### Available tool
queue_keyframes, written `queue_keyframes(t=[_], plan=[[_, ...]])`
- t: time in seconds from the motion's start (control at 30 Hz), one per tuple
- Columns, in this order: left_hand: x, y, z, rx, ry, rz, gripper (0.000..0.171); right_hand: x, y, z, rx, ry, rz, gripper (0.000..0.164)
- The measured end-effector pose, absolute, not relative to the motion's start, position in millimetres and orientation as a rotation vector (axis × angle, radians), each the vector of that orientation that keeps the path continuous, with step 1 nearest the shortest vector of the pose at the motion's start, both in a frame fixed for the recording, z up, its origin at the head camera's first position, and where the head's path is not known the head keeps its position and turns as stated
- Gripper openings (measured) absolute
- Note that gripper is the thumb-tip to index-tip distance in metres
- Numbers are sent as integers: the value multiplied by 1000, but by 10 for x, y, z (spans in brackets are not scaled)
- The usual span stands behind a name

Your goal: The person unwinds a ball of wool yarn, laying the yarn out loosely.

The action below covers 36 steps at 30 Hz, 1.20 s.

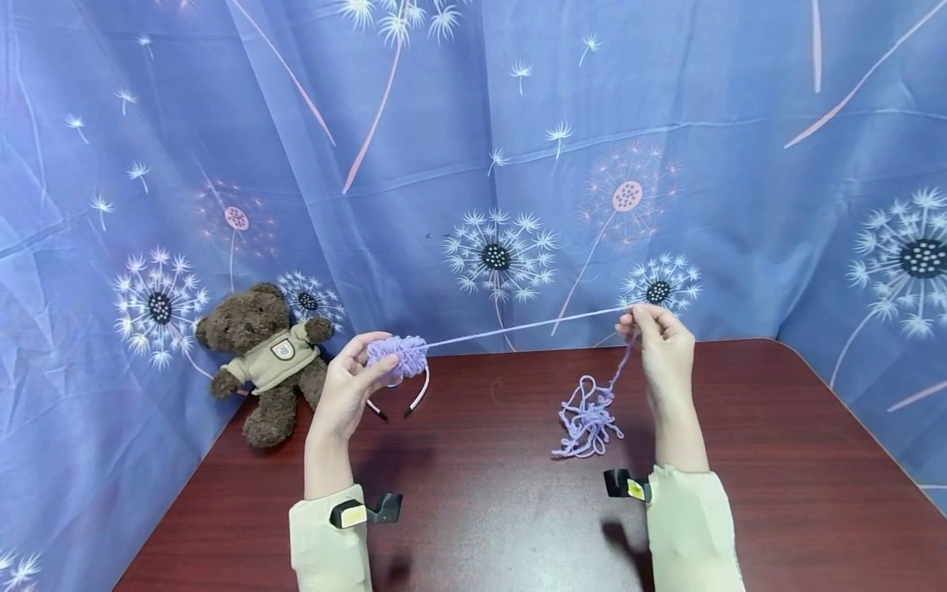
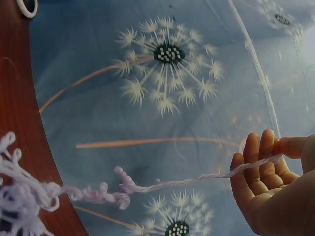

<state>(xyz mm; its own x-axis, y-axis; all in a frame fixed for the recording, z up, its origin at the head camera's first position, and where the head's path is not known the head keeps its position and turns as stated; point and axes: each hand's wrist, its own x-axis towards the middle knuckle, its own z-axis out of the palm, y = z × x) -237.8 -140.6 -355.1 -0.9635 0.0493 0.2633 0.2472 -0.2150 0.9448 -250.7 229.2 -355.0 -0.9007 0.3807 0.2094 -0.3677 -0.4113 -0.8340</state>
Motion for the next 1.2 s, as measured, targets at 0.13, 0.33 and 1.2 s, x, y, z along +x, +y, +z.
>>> queue_keyframes(t=[0.13, 0.33, 1.2], plan=[[-2373, -1396, -3551, -396, -1854, -2359, 28, -2513, 2357, -3570, -61, -1330, 2330, 12], [-2379, -1380, -3531, -281, -1745, -2413, 25, -2524, 2391, -3584, -69, -1313, 2338, 12], [-2390, -1101, -3516, -360, -1816, -2399, 39, -2606, 1924, -3685, 12, -2023, 1929, 5]])
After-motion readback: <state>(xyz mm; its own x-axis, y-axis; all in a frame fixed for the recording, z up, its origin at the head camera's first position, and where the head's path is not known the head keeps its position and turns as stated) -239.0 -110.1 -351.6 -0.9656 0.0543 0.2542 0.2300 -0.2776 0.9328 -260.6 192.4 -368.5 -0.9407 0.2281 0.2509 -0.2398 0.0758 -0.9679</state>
